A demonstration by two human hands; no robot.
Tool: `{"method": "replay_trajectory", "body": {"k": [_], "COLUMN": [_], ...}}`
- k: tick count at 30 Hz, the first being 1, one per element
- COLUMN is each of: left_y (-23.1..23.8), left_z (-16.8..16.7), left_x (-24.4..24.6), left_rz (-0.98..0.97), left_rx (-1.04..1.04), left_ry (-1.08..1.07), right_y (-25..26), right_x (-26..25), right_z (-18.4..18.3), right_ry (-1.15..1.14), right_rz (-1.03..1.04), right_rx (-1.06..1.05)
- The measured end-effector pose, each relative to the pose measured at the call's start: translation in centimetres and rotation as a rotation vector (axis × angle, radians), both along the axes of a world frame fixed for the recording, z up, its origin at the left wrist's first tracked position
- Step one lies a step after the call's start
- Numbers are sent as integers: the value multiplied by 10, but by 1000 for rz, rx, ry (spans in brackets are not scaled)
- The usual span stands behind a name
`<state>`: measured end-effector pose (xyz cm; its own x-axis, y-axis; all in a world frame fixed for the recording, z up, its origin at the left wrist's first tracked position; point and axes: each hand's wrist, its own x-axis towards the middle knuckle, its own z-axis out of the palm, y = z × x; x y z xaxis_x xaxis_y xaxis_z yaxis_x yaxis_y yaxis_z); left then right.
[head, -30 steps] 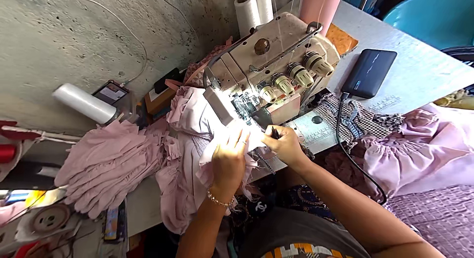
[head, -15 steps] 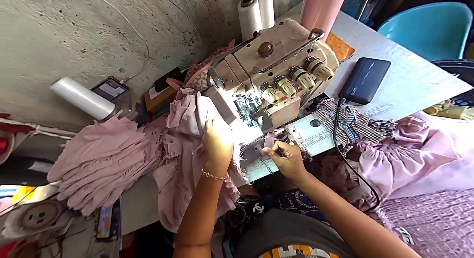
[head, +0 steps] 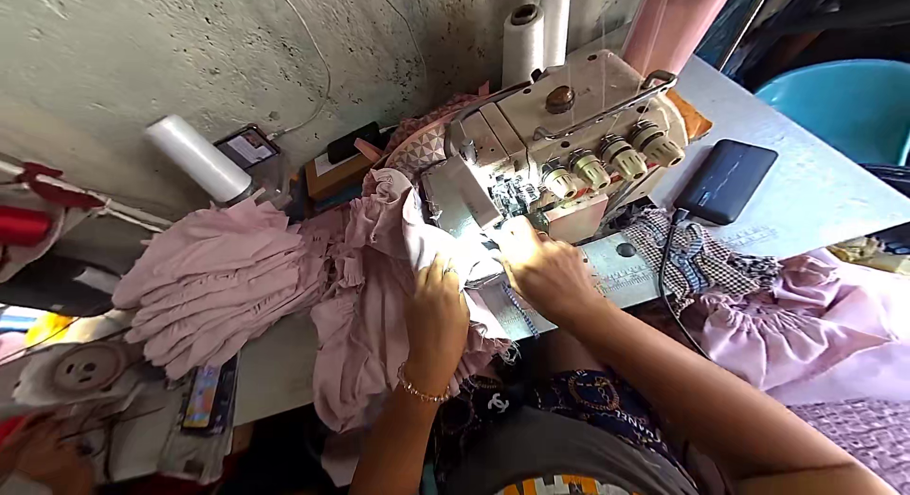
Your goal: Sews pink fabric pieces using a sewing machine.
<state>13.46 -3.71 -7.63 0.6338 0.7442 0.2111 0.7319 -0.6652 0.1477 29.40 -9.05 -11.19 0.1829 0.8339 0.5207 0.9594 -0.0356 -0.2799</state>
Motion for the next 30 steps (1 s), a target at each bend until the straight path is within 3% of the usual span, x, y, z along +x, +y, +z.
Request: {"method": "replay_trajectory", "body": {"k": [2, 4, 6, 9, 11, 15, 19, 26, 28, 30], "left_y": [-12, -38, -71, -87, -76, -12, 63, 116, 114, 109], "left_z": [-2, 0, -3, -16, -16, 8, 15, 40, 49, 54], "left_x": [-8, -25, -42, -46, -37, -33, -30, -1, -2, -9], "left_rz": [-39, -184, -414, -676, -630, -304, -156, -263, -271, -322], "left_rx": [10, -4, -133, -424, -305, 18, 113, -297, -368, -355], "left_ry": [-29, -103, -155, -158, -245, -330, -170, 388, 427, 279], "right_y": [1, -13, -36, -57, -58, -48, -41, -27, -29, -34], "right_x": [1, 5, 11, 6, -7, -27, -34, -43, -40, -35], "right_z": [0, 0, -10, -38, -50, -58, -56, -51, -50, -48], "right_ry": [8, 174, 511, 1214, 1383, 1231, 969, 813, 806, 823], "right_rz": [6, -15, 9, 135, 183, 210, 170, 168, 173, 177], "right_rx": [14, 37, 75, 25, -55, 15, -29, 32, 76, 109]}}
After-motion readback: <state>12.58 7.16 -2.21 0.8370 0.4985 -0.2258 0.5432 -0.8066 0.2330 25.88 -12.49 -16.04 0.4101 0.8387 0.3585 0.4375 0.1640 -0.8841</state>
